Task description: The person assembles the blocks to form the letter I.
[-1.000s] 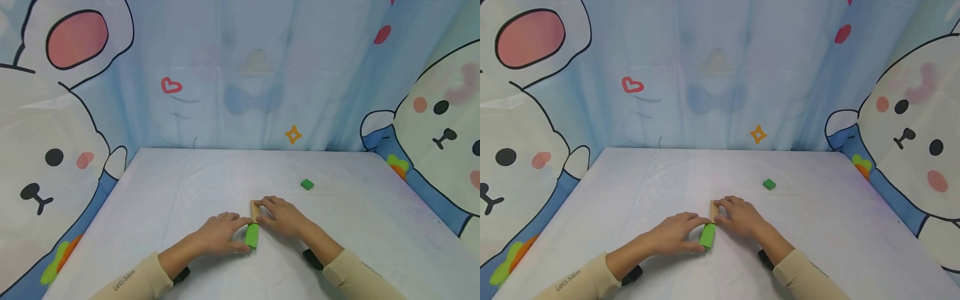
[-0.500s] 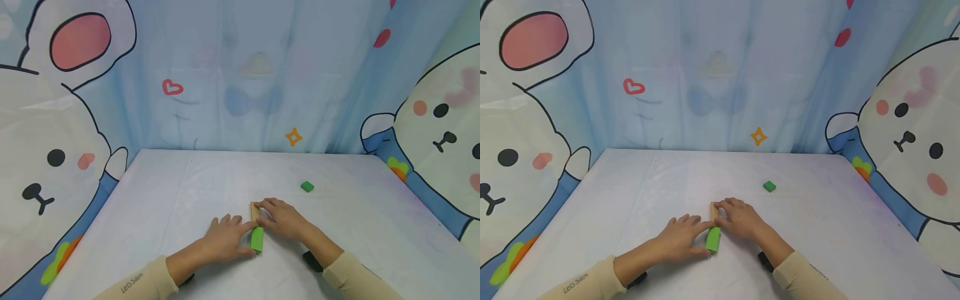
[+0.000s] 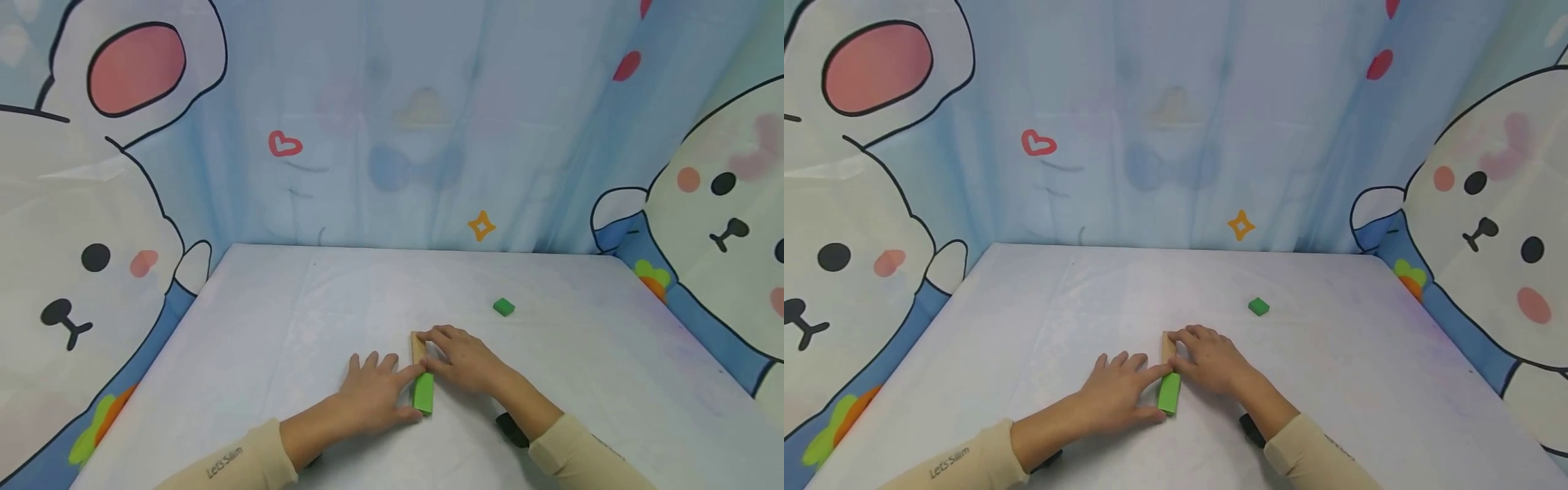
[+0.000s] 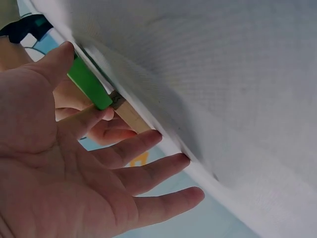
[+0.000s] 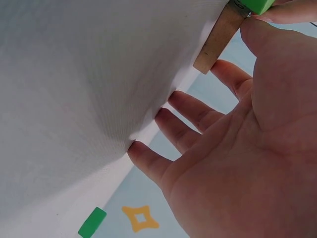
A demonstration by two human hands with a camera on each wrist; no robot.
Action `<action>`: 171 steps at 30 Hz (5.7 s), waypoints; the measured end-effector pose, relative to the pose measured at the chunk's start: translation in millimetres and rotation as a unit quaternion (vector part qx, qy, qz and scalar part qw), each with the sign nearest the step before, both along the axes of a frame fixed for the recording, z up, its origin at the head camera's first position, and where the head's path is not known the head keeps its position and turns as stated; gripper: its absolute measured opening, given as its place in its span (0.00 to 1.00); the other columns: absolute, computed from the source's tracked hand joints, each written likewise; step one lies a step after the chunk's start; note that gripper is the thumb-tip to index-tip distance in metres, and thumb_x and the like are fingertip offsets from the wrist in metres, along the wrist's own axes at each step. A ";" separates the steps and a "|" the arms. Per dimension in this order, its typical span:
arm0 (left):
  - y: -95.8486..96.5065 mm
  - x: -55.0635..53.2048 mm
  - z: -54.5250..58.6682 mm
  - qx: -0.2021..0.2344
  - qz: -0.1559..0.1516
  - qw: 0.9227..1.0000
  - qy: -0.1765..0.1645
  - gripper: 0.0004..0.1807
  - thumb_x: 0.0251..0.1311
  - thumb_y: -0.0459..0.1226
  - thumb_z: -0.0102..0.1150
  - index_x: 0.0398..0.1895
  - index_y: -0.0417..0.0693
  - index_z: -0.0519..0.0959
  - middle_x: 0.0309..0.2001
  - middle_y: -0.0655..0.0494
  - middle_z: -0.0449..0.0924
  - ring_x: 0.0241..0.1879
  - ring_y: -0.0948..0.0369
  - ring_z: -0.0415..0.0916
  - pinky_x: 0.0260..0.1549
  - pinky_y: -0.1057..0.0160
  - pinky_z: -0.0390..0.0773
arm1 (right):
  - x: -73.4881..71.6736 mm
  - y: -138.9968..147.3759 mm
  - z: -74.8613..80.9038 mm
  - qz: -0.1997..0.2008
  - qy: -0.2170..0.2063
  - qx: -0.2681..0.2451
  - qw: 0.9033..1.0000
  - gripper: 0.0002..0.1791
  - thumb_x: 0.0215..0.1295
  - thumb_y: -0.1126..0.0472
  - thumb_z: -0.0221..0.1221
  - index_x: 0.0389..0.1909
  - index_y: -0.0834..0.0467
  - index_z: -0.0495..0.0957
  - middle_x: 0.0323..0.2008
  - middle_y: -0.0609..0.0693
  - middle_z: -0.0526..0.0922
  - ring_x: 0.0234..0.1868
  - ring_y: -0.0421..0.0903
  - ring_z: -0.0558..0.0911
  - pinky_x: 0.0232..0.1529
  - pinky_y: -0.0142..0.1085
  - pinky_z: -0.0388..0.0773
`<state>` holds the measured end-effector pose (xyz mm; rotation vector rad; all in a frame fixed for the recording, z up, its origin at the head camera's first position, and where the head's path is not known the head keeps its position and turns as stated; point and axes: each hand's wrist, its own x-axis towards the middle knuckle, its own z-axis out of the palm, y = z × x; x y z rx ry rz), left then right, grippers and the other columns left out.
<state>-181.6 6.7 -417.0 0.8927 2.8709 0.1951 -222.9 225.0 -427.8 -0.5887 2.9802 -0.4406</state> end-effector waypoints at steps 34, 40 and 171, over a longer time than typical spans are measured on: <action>7.8 3.9 -9.6 -0.053 0.001 0.992 0.113 0.41 0.64 0.70 0.55 0.79 0.74 0.61 0.60 0.51 0.74 0.51 0.52 0.77 0.56 0.39 0.73 | -2.5 -0.7 0.5 0.006 0.013 0.008 1.000 0.28 0.77 0.46 0.57 0.73 0.49 0.70 0.71 0.62 0.72 0.72 0.65 0.71 0.68 0.65 0.68; 8.0 7.2 -11.7 -0.067 -0.022 0.986 0.151 0.36 0.67 0.68 0.54 0.75 0.75 0.65 0.70 0.50 0.70 0.60 0.50 0.76 0.57 0.38 0.74 | -1.8 -0.7 1.3 0.011 0.012 0.003 1.000 0.28 0.77 0.44 0.55 0.73 0.49 0.71 0.70 0.62 0.72 0.71 0.65 0.71 0.67 0.65 0.69; 8.6 -37.1 6.2 0.031 0.057 0.996 -0.058 0.36 0.69 0.65 0.54 0.78 0.73 0.65 0.75 0.47 0.66 0.75 0.43 0.62 0.65 0.33 0.67 | -3.8 6.6 8.0 0.009 -0.039 0.004 0.999 0.31 0.76 0.43 0.56 0.77 0.45 0.68 0.76 0.61 0.66 0.76 0.66 0.65 0.70 0.68 0.62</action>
